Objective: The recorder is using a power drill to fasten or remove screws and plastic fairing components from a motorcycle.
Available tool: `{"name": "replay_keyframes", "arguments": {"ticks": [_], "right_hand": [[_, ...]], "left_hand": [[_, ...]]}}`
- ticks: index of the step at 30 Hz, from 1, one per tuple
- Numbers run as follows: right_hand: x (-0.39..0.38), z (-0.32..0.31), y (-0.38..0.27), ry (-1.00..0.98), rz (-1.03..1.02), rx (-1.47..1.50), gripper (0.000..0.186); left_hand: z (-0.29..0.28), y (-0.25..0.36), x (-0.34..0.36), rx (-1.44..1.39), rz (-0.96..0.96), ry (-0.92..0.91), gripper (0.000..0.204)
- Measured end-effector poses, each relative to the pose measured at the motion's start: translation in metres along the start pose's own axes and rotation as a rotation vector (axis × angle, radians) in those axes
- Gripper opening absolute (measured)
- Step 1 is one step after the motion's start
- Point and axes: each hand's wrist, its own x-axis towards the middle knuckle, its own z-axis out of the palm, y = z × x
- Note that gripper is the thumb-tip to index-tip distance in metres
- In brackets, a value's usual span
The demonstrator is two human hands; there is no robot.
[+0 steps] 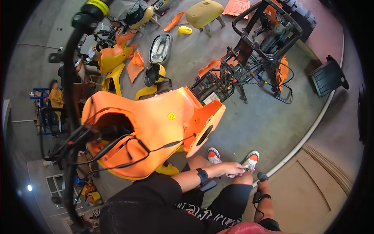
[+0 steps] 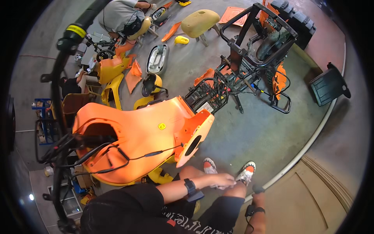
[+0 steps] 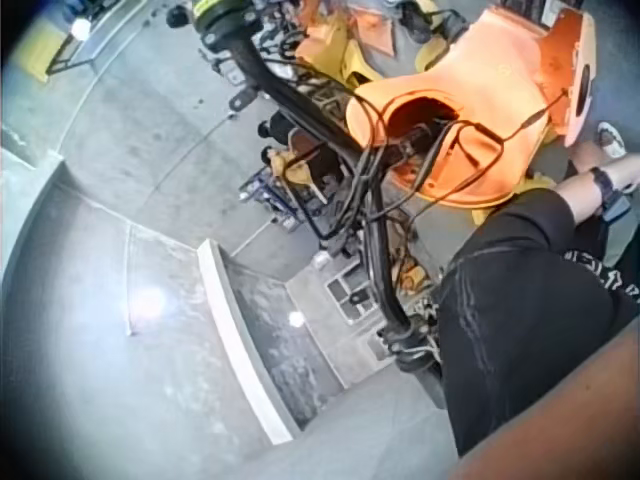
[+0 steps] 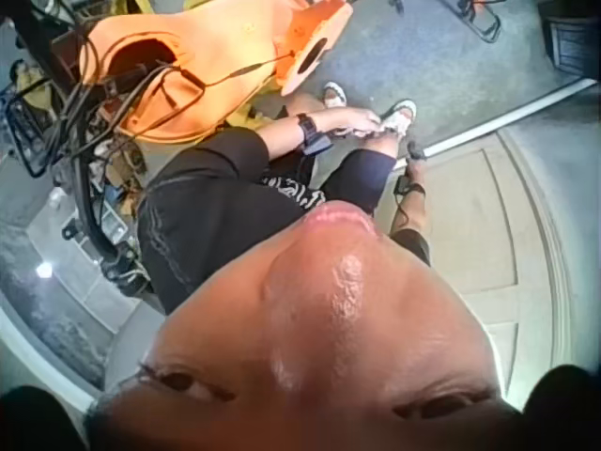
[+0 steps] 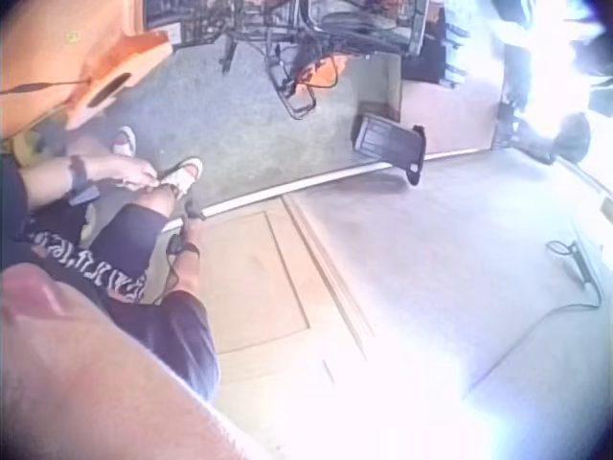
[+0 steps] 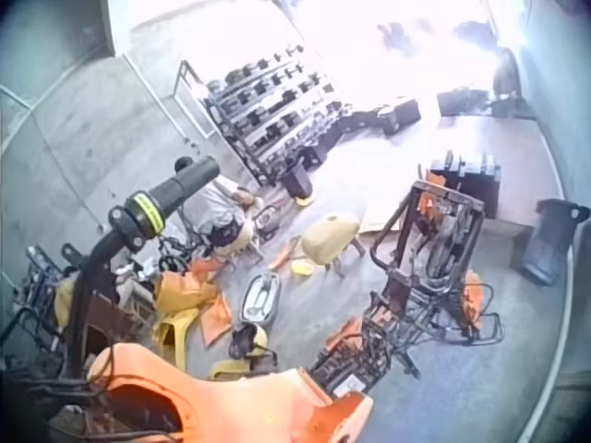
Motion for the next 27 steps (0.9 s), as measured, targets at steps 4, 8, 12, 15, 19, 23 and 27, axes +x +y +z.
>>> {"name": "replay_keyframes", "arguments": {"ticks": [4,8,12,15,19,23,27], "right_hand": [[-0.066,-0.004,0.014,-0.129,0.171,-0.043,0.026],[-0.129,-0.019,-0.028,-0.202,0.241,0.014,0.031],[-0.129,-0.038,-0.030,-0.207,0.159,-0.057,0.032],[-0.124,-0.059,-0.062,-0.187,0.076,-0.172,0.031],[-0.070,-0.089,0.016,-0.147,-0.380,-0.194,0.023],[-0.113,-0.118,-0.080,-0.147,0.019,0.038,0.025],[-0.130,-0.150,-0.104,-0.219,0.052,-0.183,0.032]], "left_hand": [[0.002,-0.007,-0.042,-0.252,-0.009,-0.060,0.033],[0.000,-0.008,-0.050,-0.393,0.001,-0.038,0.028],[0.017,0.022,-0.026,-0.277,0.057,-0.008,0.029],[0.042,0.033,-0.004,-0.231,0.098,0.003,0.030],[0.099,0.102,-0.007,-0.062,0.155,-0.137,0.032],[0.137,0.154,-0.041,-0.125,0.216,-0.146,0.032],[0.186,0.210,-0.087,-0.177,0.358,-0.139,0.028]]}}
